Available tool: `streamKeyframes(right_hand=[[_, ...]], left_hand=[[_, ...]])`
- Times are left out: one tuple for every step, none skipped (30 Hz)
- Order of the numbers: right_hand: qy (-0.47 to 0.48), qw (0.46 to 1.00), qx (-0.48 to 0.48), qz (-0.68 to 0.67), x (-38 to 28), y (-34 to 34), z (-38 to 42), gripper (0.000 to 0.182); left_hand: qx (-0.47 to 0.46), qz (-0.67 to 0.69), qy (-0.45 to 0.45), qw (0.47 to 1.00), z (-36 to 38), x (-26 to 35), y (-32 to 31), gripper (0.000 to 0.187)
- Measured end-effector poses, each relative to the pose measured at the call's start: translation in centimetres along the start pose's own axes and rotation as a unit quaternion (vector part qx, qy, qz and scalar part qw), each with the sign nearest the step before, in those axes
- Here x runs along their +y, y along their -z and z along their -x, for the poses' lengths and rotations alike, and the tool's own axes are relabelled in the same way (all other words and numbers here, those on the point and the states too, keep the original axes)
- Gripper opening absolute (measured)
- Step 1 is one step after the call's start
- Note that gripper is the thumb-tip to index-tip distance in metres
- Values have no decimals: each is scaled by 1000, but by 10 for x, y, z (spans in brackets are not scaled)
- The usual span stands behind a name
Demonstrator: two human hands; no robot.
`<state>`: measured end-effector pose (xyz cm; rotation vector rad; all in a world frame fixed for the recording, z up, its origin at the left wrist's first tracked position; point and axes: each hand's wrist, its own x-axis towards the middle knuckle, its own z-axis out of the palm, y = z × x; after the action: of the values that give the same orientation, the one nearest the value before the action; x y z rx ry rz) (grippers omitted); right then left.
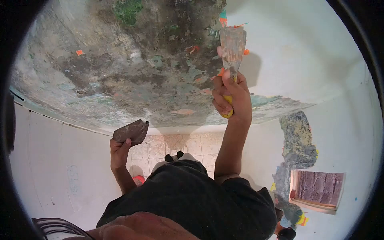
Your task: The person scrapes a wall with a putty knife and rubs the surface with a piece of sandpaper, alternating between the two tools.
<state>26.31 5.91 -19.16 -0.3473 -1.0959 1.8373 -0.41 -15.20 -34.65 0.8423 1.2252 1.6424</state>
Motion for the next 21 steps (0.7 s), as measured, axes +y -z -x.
streamKeyframes(right_hand=[[2, 1000, 7, 2, 0, 2, -1, 52], [1, 1000, 18, 4, -2, -6, -2, 52], [1, 1000, 28, 5, -3, -10, -2, 52], [-2, 1000, 30, 5, -1, -6, 1, 52], [-6, 1000, 29, 7, 1, -4, 4, 52], [-13, 999, 31, 10, 2, -3, 6, 51], [-6, 999, 29, 11, 1, 0, 2, 51], [1, 999, 32, 12, -1, -8, -3, 50], [6, 999, 42, 12, -3, -10, -1, 49], [-2, 998, 53, 22, -3, -7, 3, 48], [-8, 998, 59, 32, -1, -2, 4, 47], [-12, 997, 61, 40, 1, 2, 3, 47], [-9, 998, 48, 31, 2, 5, 3, 46], [-7, 999, 36, 23, 2, 6, 3, 45], [-3, 1000, 26, 16, 1, 9, 4, 44], [-8, 999, 33, 9, 1, 12, 7, 43], [-14, 999, 40, 3, 2, 11, 6, 42], [-17, 999, 39, -4, 2, 11, 3, 41], [-21, 999, 22, 10, 2, 13, 3, 47], [-27, 999, 7, 24, 0, 13, 7, 53], [-30, 999, -12, 39, -2, 12, 6, 59]], left_hand=[[-2, 3, -1, 1000, -1, 1, -1, 28], [-5, -5, 3, 1000, 0, -2, -2, 29], [-7, -14, 5, 1000, 1, -6, 0, 29], [-7, -24, 0, 1000, -2, -6, 3, 30], [-10, -19, -2, 1000, -3, -5, 6, 30], [-13, -12, -2, 1000, 0, -6, 7, 30], [-17, -4, -3, 1000, 0, -7, 7, 31], [-8, -6, -4, 1000, -2, -7, 5, 31], [-2, -8, 1, 1000, -2, -6, 4, 31], [4, -11, 5, 1000, -1, -6, 2, 32], [-3, -13, 0, 1000, 0, -4, 1, 32], [-10, -16, -12, 1000, -1, -2, -1, 31], [-13, -16, -22, 1000, -2, -1, -2, 31], [-8, -13, -20, 1000, -3, -1, -2, 31], [-5, -10, -17, 1000, -6, -3, -2, 31], [-5, -9, -7, 1000, -5, -4, -1, 31], [-5, -7, 2, 1000, -4, -3, -3, 31], [-10, -9, -2, 1000, -4, 0, -4, 31], [-14, -11, -6, 1000, -3, 4, -5, 31], [-18, -11, -5, 1000, 1, 6, -6, 31], [-9, -12, -9, 1000, 2, 3, -5, 30]])
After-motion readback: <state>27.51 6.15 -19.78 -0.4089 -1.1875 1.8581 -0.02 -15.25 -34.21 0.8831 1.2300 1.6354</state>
